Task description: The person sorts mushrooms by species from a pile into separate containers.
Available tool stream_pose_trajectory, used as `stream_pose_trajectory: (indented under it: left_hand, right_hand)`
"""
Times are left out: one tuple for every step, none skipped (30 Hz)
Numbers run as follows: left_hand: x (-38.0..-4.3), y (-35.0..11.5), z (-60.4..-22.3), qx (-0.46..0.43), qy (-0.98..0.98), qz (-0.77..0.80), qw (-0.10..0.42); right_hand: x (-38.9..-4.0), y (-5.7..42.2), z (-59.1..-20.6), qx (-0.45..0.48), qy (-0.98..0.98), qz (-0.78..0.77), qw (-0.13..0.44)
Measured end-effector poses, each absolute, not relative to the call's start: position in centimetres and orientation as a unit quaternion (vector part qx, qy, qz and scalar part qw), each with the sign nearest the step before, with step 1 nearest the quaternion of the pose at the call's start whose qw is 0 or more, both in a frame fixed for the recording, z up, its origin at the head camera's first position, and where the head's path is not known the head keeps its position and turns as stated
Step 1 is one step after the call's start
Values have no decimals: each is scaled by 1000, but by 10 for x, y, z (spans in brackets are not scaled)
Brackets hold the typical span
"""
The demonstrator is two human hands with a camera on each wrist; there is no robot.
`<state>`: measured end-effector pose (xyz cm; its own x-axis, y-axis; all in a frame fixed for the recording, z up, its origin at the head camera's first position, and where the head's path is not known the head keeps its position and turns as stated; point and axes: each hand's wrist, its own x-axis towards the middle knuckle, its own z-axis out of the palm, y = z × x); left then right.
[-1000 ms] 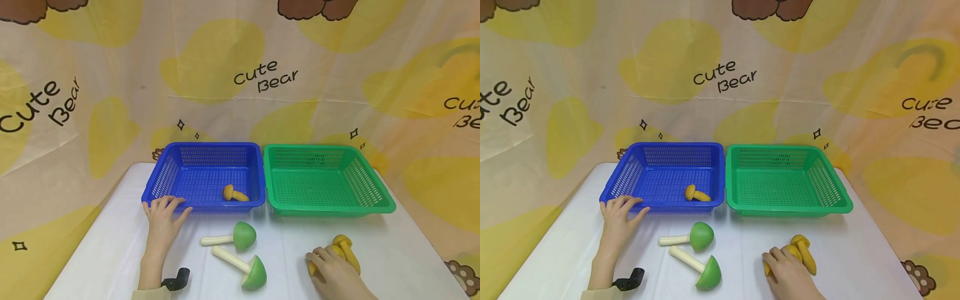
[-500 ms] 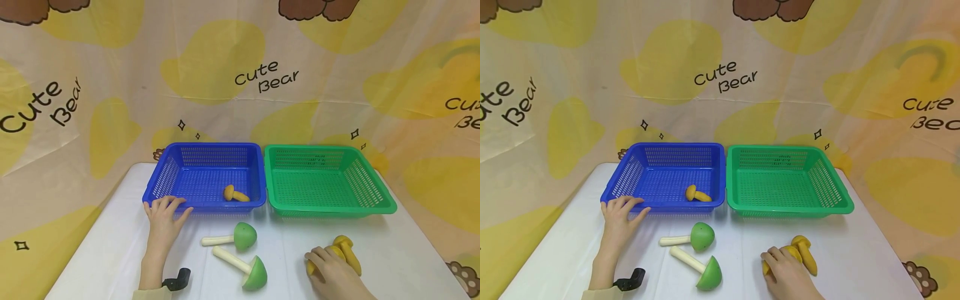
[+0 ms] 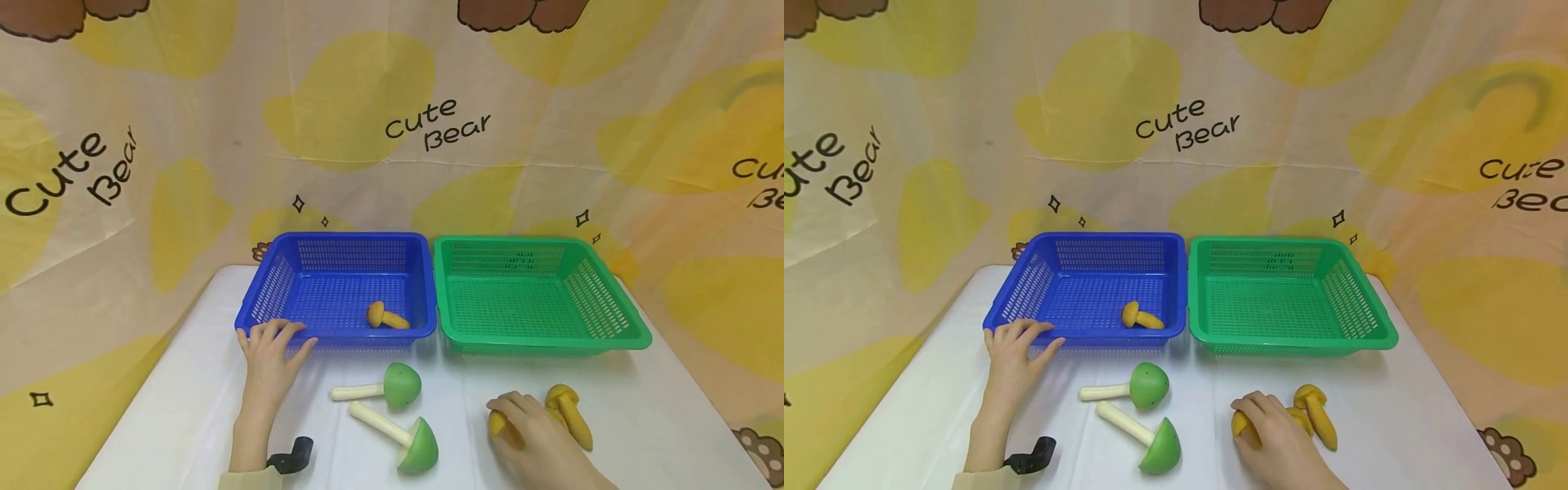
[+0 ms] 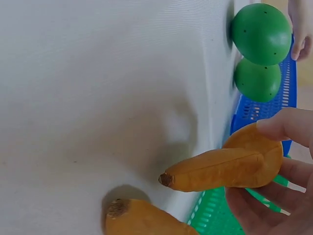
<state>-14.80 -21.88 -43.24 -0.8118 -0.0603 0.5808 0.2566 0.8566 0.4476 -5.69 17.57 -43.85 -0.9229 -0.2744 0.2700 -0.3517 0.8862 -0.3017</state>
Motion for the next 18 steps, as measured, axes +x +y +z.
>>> stream_pose_trajectory:
  left_hand:
    - [-148,-219,-432,-54,-915,-262,302]
    - [-148,-219,-432,-54,-915,-263,303]
    - [-148,-219,-432,-54,-915,-263,303]
    - [-149,-219,-432,-53,-914,-263,303]
    - [-149,-219,-432,-54,-914,-263,303]
    - [-149,-219,-432,-55,-914,-264,304]
    - [-149,-219,-432,-55,-913,-264,305]
    - [-149,-219,-432,-56,-913,-264,307]
    - [-149,-219,-432,-57,-912,-263,309]
    - [-149,-219,-432,-58,-912,-262,311]
    - [-149,-219,-432,-59,-911,-261,314]
    - [-150,-219,-432,-60,-910,-260,316]
    - [-150,-219,-433,-61,-910,-259,318]
    - [-150,-219,-433,-61,-910,-258,319]
    - [-151,-219,-433,-62,-910,-257,320]
    - [-151,-219,-433,-62,-910,-257,321]
    - [-151,-219,-434,-63,-910,-256,321]
    - [-151,-220,-434,-63,-910,-256,321]
  right_hand:
    - [-58,175,-437,160,-965,177,106]
    - [-59,174,-436,159,-966,177,103]
    - [-60,173,-435,158,-967,175,100]
    - [-61,173,-434,160,-966,174,100]
    - [-62,172,-433,166,-965,174,103]
    - [-63,172,-433,170,-964,175,105]
    - [-64,172,-432,176,-962,178,107]
    - [-66,171,-431,183,-960,185,108]
    - [-67,171,-431,189,-956,197,107]
    - [-68,171,-430,195,-952,213,102]
    - [-69,170,-428,199,-948,229,95]
    - [-70,170,-427,202,-943,248,88]
    - [-71,169,-426,209,-937,266,81]
    - [-72,169,-425,215,-932,282,77]
    - [-73,169,-424,222,-926,295,74]
    - [-75,168,-423,229,-922,305,74]
    - [-76,168,-422,237,-917,311,77]
    - [-77,167,-421,246,-913,316,81]
